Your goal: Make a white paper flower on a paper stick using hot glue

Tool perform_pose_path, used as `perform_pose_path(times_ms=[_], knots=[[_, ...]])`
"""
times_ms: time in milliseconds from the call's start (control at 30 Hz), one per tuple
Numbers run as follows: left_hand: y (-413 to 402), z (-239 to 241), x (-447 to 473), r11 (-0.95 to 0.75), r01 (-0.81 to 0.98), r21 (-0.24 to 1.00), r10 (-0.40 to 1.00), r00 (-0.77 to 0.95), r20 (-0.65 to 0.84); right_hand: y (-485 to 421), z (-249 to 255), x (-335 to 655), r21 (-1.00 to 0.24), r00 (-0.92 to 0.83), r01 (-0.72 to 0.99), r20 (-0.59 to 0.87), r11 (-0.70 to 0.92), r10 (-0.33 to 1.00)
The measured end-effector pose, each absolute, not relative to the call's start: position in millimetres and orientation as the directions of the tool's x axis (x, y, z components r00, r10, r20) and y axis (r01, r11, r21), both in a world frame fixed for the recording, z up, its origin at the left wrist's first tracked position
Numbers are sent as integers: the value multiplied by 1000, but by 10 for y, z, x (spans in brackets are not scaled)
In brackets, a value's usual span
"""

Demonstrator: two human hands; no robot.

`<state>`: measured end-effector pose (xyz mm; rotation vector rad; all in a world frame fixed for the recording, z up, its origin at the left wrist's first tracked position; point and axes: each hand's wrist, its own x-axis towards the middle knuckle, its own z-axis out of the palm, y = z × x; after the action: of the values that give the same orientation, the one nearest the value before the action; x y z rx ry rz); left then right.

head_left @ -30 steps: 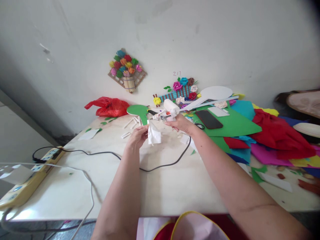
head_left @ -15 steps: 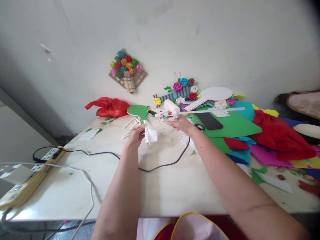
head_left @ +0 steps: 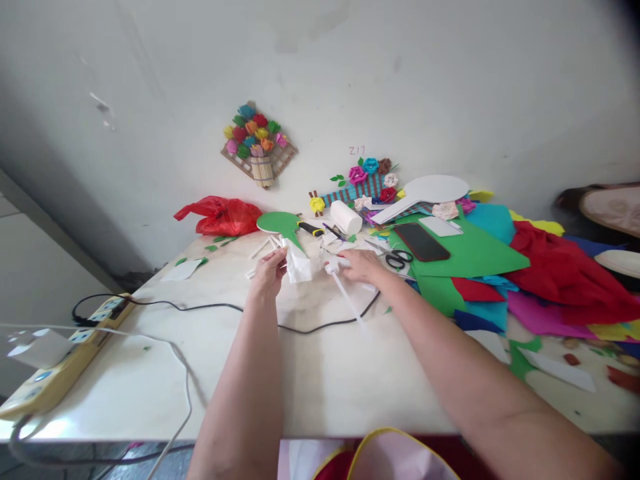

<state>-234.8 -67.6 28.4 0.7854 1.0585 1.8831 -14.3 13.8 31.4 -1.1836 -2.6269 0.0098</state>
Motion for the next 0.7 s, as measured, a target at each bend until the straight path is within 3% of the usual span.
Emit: perform_pose_path(times_ms=[533,700], knots=[[-693,296,-2294,-268,-215,939,895,-415,161,96,211,-199,-105,-674,711,181,695,717],[-705,318,-2248,-265,-179,947,936,-285,208,87,365,-173,-113,-621,736,280,668,732]])
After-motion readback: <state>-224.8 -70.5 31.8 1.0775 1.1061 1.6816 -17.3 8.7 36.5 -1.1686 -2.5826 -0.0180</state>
